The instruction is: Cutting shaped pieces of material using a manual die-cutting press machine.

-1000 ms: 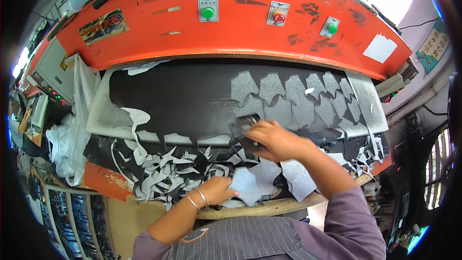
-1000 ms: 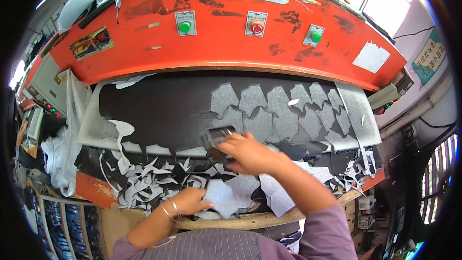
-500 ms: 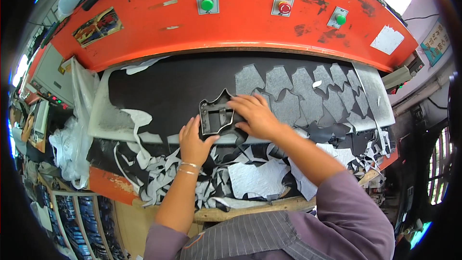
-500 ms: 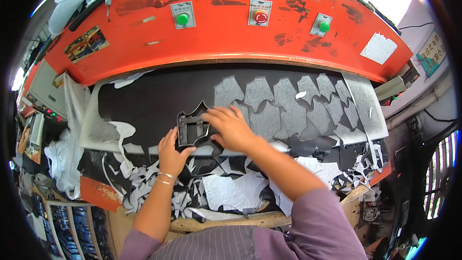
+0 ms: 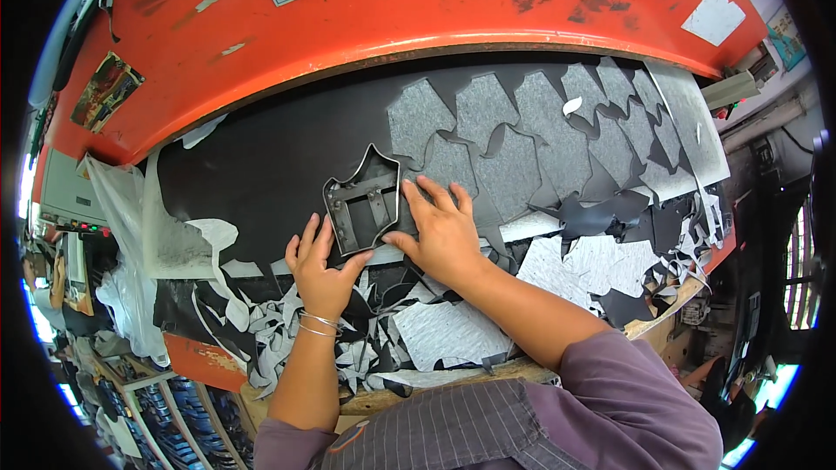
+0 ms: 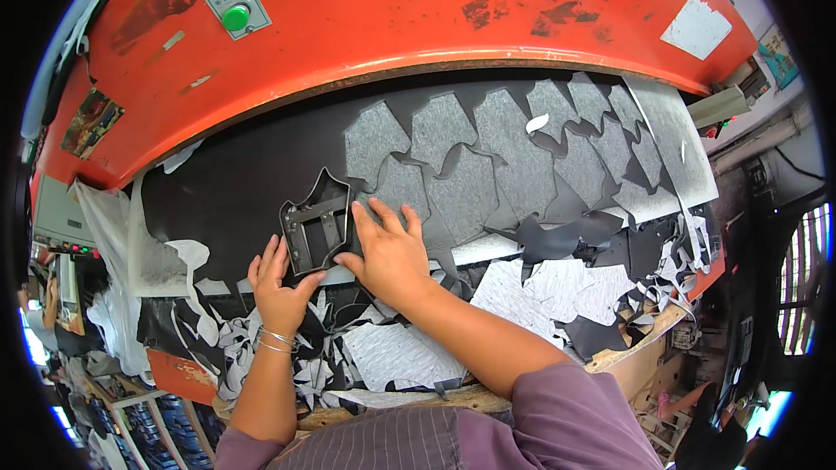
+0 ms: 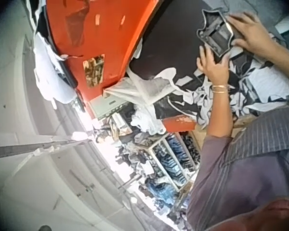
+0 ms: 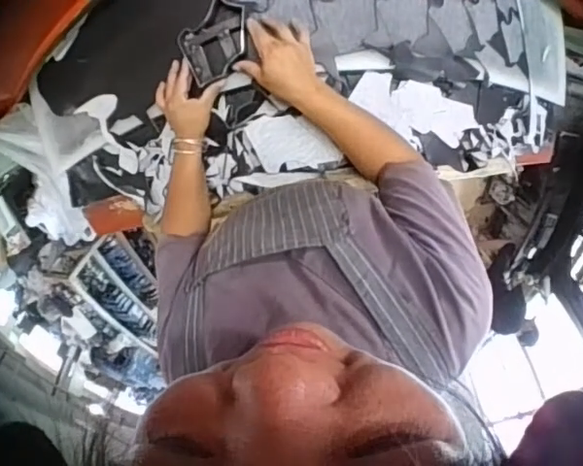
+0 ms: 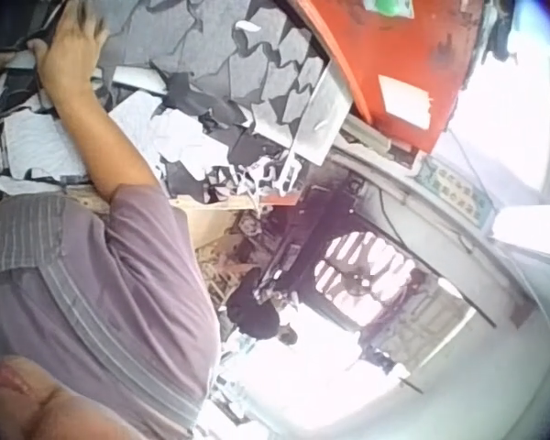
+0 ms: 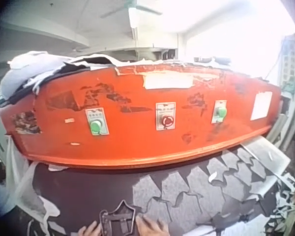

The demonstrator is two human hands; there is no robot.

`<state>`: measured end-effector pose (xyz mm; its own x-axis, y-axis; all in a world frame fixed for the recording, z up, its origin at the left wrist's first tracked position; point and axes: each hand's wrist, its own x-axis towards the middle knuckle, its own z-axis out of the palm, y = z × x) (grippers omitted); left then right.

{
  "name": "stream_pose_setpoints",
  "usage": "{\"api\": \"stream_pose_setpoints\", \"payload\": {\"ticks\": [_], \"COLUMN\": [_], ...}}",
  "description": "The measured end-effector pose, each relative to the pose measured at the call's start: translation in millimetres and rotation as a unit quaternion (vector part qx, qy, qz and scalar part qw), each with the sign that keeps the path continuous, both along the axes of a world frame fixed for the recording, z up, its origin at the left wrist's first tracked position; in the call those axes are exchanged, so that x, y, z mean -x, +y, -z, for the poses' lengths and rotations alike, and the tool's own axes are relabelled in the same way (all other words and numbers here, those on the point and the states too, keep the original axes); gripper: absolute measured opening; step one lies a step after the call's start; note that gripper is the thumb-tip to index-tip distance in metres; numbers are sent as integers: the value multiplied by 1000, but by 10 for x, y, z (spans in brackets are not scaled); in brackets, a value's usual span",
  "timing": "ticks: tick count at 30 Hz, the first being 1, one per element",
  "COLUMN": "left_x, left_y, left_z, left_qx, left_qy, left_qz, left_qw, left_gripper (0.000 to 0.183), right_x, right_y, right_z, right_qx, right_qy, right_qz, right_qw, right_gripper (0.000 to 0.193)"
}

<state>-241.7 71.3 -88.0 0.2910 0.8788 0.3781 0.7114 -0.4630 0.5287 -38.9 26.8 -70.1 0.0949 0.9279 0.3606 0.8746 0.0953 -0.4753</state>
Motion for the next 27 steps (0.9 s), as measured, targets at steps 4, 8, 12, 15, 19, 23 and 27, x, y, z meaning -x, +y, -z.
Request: {"api": "stream_pose_setpoints", "payload": {"ticks": [4,8,12,15,19,23,27], "left_x": [-28,22,15,21,12,124,-19], "left_y": [0,-33,-102,-148,-279,-439,-568], "left_z": [-54,-79,-61,-27,-186,-708,-1603], "left_qx": [-24,-44,-41,-40,-30,-36,-376], "left_qy": [30,42,37,37,20,-215,-176], "left_qz": [10,25,18,10,5,12,76], "left_qw": [999,998,998,998,999,976,907], "left_gripper": [71,71,70,71,82,48,7], "right_x": [-11,32,57,51,-195,-1041,-1798], "right_y": [6,-49,-87,-134,-259,-485,-830], "right_z": [13,0,-12,-26,-254,-1122,-1844], "right_qx": [-5,4,6,16,-1,-390,-568], "right_qy": [-9,-3,-3,-6,169,213,160], "right_qz": [-1,6,12,7,3,108,293], "right_qw": [1000,1000,1000,1000,986,889,752], "right_gripper": [73,73,73,77,88,61,69]}}
